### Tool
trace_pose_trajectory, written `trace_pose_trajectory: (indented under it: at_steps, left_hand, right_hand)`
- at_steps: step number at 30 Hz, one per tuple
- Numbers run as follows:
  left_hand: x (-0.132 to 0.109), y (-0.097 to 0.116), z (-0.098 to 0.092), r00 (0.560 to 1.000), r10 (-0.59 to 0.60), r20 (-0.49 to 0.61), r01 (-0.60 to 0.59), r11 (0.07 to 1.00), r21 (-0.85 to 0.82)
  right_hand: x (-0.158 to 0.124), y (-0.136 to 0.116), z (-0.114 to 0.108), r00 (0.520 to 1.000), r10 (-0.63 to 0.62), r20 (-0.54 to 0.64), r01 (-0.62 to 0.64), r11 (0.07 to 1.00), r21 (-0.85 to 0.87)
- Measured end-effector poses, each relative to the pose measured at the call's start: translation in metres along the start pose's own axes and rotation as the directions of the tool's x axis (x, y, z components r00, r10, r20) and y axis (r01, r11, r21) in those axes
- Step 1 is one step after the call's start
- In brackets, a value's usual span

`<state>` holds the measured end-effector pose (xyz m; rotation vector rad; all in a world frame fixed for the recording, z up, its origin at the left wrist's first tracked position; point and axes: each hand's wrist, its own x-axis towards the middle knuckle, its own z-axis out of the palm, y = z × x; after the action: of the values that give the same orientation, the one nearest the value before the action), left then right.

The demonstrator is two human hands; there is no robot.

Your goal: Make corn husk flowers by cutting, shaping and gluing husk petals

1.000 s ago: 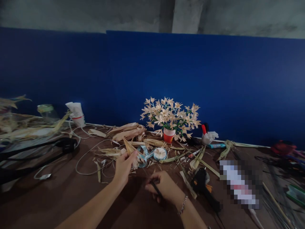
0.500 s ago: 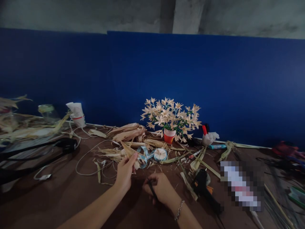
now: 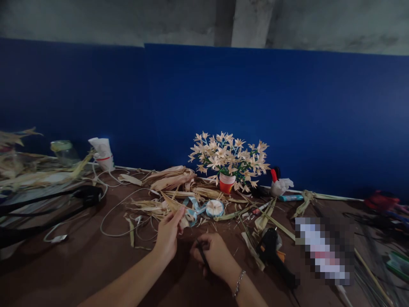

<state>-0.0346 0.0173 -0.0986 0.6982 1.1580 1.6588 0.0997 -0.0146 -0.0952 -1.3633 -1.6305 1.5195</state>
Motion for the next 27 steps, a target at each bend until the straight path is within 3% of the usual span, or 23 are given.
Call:
trace_pose_trajectory:
  at_steps: [27]
  left_hand:
    - [-0.0023,-0.0002,0.0014,0.999,-0.05,0.014,0.051,0.997,-0.057]
  right_hand:
    - [0.003,0.004,0.0017,1.0,0.015,0.011,-0.015,1.0,0.006]
